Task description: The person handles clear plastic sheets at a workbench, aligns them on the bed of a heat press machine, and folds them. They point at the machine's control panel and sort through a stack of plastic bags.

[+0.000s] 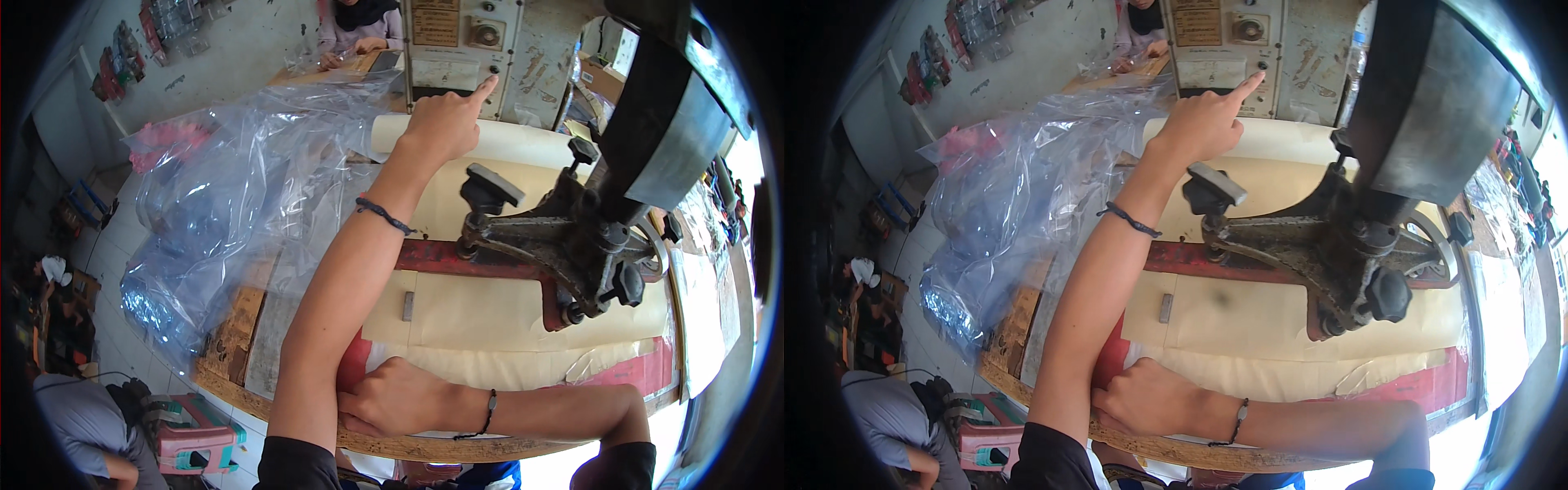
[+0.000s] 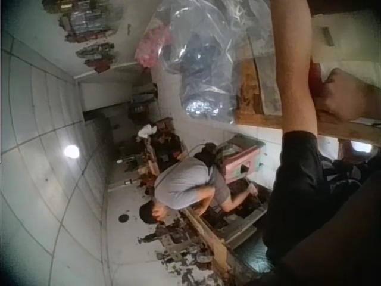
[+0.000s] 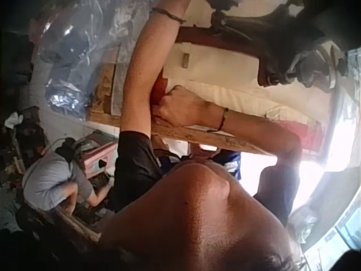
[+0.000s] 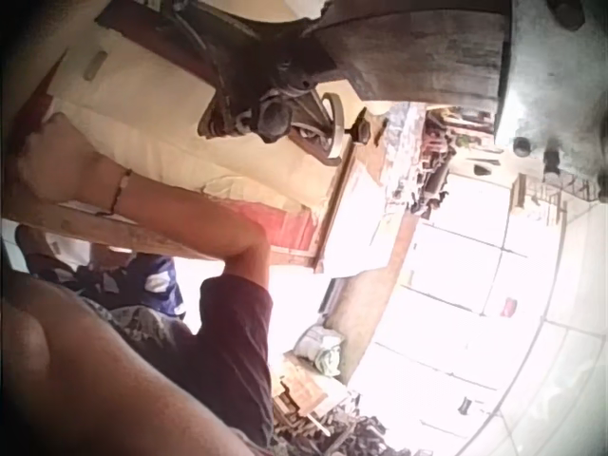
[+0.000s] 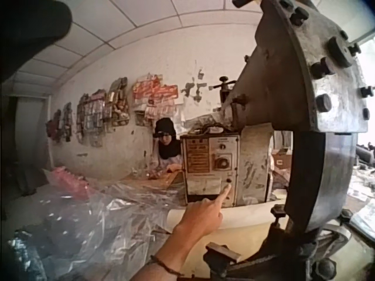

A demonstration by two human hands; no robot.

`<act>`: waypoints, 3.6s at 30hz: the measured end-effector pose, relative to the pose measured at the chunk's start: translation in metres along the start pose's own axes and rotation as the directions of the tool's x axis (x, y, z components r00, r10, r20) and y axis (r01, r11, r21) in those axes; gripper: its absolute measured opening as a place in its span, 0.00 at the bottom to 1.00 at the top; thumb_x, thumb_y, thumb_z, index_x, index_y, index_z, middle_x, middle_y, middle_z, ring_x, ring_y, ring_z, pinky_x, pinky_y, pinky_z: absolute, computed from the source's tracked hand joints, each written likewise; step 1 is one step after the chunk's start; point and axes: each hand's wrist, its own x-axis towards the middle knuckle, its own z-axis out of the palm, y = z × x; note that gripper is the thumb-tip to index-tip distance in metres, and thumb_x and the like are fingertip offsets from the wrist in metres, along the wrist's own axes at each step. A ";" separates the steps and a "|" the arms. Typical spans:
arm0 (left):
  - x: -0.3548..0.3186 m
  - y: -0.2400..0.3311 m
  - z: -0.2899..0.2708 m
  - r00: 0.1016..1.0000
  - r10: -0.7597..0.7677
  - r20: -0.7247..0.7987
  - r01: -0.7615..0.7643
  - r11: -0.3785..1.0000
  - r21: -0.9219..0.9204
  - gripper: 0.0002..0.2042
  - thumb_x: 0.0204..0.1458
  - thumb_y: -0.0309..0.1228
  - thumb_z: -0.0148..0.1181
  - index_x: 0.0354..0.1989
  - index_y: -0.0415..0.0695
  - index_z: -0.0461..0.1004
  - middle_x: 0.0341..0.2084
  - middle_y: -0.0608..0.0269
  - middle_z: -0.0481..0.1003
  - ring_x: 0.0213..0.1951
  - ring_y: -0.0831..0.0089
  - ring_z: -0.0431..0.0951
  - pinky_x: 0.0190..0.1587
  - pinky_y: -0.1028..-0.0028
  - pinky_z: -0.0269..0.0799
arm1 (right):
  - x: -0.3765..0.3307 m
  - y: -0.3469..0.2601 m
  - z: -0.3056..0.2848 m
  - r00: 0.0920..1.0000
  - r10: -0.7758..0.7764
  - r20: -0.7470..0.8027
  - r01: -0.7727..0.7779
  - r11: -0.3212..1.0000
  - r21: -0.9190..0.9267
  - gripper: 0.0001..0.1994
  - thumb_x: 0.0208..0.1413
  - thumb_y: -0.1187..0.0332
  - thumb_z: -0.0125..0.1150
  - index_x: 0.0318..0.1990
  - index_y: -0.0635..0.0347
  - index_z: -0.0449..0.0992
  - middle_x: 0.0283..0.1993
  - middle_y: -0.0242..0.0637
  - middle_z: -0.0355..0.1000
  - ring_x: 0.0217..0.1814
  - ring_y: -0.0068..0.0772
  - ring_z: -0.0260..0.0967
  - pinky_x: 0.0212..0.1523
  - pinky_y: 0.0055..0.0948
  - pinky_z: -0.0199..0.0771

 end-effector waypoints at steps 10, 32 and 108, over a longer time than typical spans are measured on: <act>0.002 -0.001 0.001 1.000 0.009 -0.028 -0.008 1.000 0.021 0.39 0.47 0.28 0.54 0.72 0.61 0.52 0.26 0.51 0.79 0.29 0.52 0.80 0.36 0.55 0.77 | 0.000 0.000 0.001 1.000 0.022 0.009 -0.023 0.998 0.062 0.14 0.59 0.60 0.55 0.31 0.64 0.73 0.17 0.42 0.71 0.20 0.48 0.72 0.23 0.43 0.73; 0.011 0.000 0.002 0.957 0.032 -0.287 -0.047 0.998 -0.045 0.27 0.48 0.30 0.54 0.62 0.58 0.68 0.26 0.50 0.80 0.32 0.51 0.81 0.38 0.54 0.78 | 0.000 0.004 0.002 0.999 0.040 -0.004 -0.040 0.998 0.050 0.10 0.57 0.62 0.57 0.29 0.58 0.73 0.18 0.35 0.69 0.19 0.39 0.70 0.22 0.36 0.73; 0.006 -0.001 0.004 0.987 -0.023 -0.157 0.028 0.999 0.029 0.30 0.50 0.29 0.53 0.65 0.65 0.64 0.25 0.53 0.79 0.30 0.52 0.81 0.36 0.54 0.77 | -0.001 0.005 0.010 0.999 0.034 -0.001 -0.033 0.987 0.156 0.12 0.59 0.63 0.54 0.29 0.63 0.70 0.19 0.39 0.67 0.20 0.44 0.70 0.22 0.40 0.72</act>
